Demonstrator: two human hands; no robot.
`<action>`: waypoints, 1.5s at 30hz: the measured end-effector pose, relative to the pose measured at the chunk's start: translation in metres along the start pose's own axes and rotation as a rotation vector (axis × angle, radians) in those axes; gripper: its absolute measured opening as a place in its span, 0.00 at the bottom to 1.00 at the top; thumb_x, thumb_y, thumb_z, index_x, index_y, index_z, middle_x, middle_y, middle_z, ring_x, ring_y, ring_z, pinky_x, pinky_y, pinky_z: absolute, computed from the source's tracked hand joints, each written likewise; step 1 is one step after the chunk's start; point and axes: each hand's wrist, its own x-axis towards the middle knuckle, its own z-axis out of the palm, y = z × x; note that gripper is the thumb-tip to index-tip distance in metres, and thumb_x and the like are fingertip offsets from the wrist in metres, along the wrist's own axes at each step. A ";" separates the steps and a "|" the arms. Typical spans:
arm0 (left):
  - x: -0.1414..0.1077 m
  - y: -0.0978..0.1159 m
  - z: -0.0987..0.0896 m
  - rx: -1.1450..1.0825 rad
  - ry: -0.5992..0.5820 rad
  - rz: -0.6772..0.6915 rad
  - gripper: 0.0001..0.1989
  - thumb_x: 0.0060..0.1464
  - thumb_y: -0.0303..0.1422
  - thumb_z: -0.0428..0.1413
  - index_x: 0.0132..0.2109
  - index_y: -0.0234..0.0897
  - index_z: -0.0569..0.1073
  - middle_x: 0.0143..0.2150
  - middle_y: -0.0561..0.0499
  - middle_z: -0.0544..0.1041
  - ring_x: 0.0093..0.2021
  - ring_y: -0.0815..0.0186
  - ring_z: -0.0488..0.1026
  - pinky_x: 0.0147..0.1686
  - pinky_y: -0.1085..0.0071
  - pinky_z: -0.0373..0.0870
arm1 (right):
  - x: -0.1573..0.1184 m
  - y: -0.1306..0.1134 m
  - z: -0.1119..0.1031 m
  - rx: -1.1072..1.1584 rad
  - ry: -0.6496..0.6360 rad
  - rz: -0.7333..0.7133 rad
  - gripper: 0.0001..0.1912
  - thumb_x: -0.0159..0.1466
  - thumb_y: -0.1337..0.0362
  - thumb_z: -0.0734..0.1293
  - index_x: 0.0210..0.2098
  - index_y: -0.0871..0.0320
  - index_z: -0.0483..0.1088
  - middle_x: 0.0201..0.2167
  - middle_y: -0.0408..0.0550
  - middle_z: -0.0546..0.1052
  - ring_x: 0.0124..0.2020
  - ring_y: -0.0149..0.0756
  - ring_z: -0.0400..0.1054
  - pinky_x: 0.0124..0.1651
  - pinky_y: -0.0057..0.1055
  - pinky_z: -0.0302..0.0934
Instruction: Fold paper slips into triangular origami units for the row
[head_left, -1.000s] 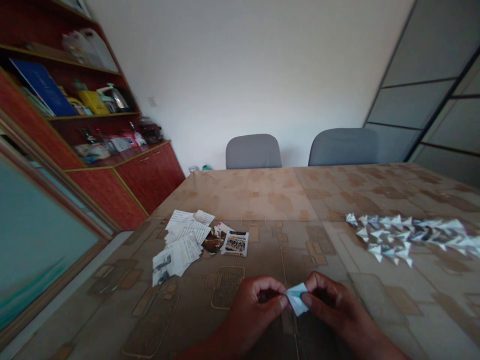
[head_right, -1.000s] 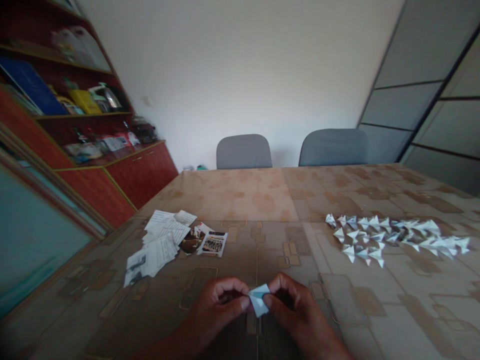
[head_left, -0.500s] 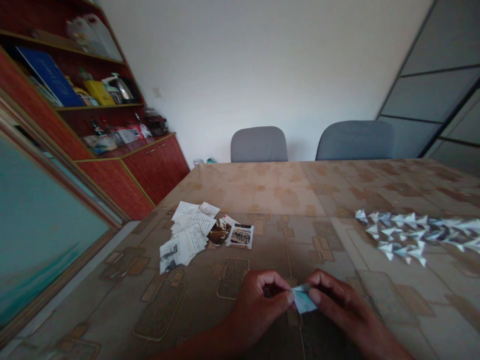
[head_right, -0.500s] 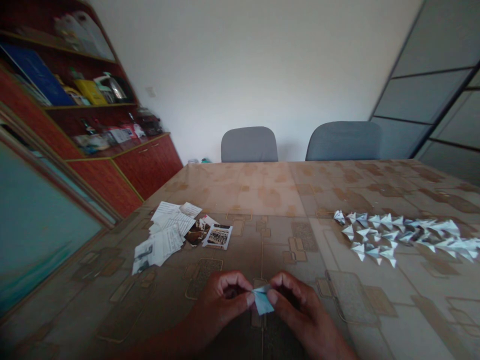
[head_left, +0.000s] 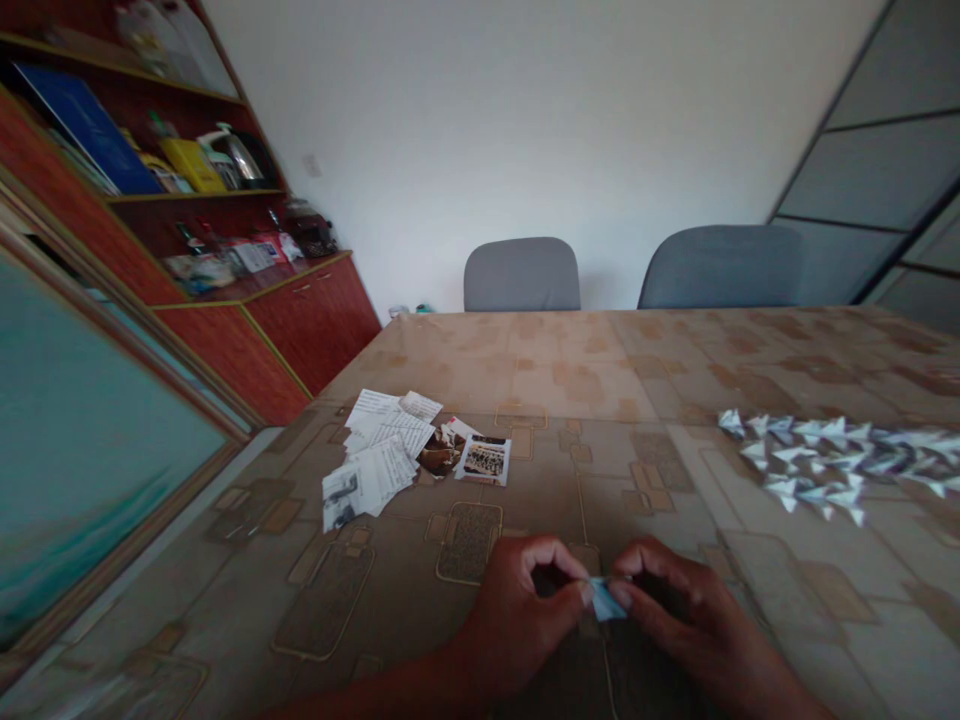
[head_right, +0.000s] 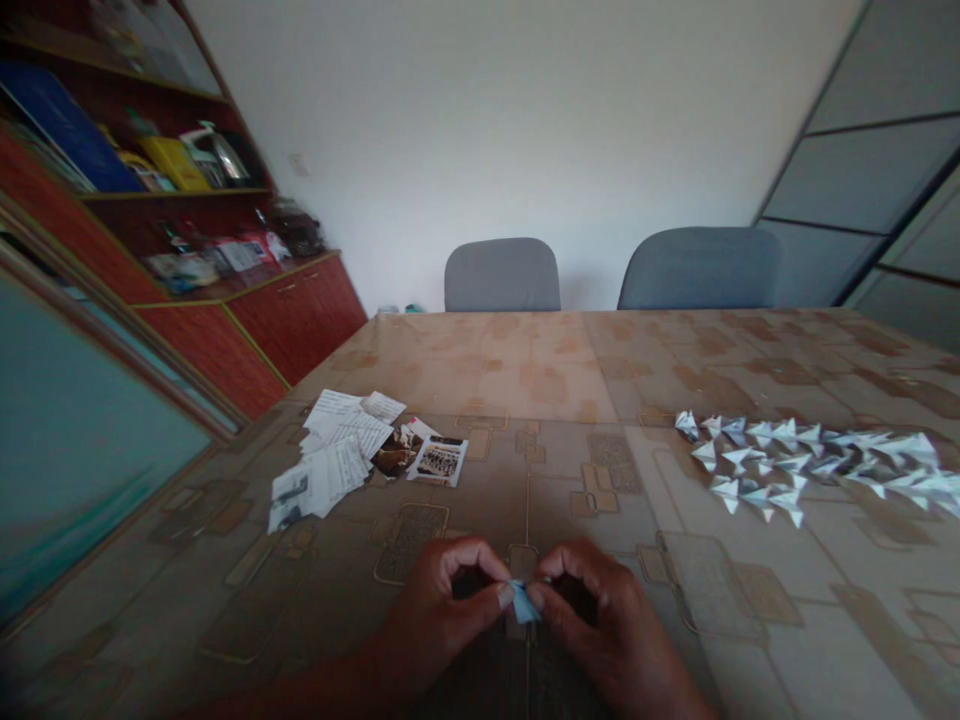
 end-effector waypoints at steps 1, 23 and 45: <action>0.000 0.000 0.000 0.007 0.003 0.000 0.06 0.44 0.31 0.56 0.24 0.33 0.74 0.22 0.53 0.70 0.26 0.68 0.67 0.27 0.75 0.60 | 0.000 0.001 0.000 -0.015 0.005 0.001 0.11 0.62 0.58 0.64 0.27 0.56 0.69 0.24 0.42 0.71 0.26 0.33 0.67 0.29 0.26 0.60; 0.002 -0.004 0.003 -0.119 0.057 -0.041 0.09 0.44 0.34 0.58 0.23 0.34 0.71 0.21 0.51 0.72 0.25 0.66 0.68 0.27 0.73 0.61 | -0.005 -0.015 -0.010 -0.218 0.206 -0.217 0.06 0.58 0.60 0.69 0.36 0.51 0.72 0.34 0.46 0.77 0.37 0.42 0.72 0.39 0.35 0.67; -0.005 -0.007 0.010 -0.170 0.047 -0.084 0.07 0.45 0.33 0.59 0.24 0.34 0.73 0.22 0.52 0.73 0.25 0.68 0.68 0.27 0.74 0.62 | -0.004 -0.019 0.000 -0.121 0.030 -0.198 0.06 0.66 0.65 0.61 0.31 0.53 0.67 0.29 0.43 0.73 0.31 0.34 0.70 0.34 0.26 0.64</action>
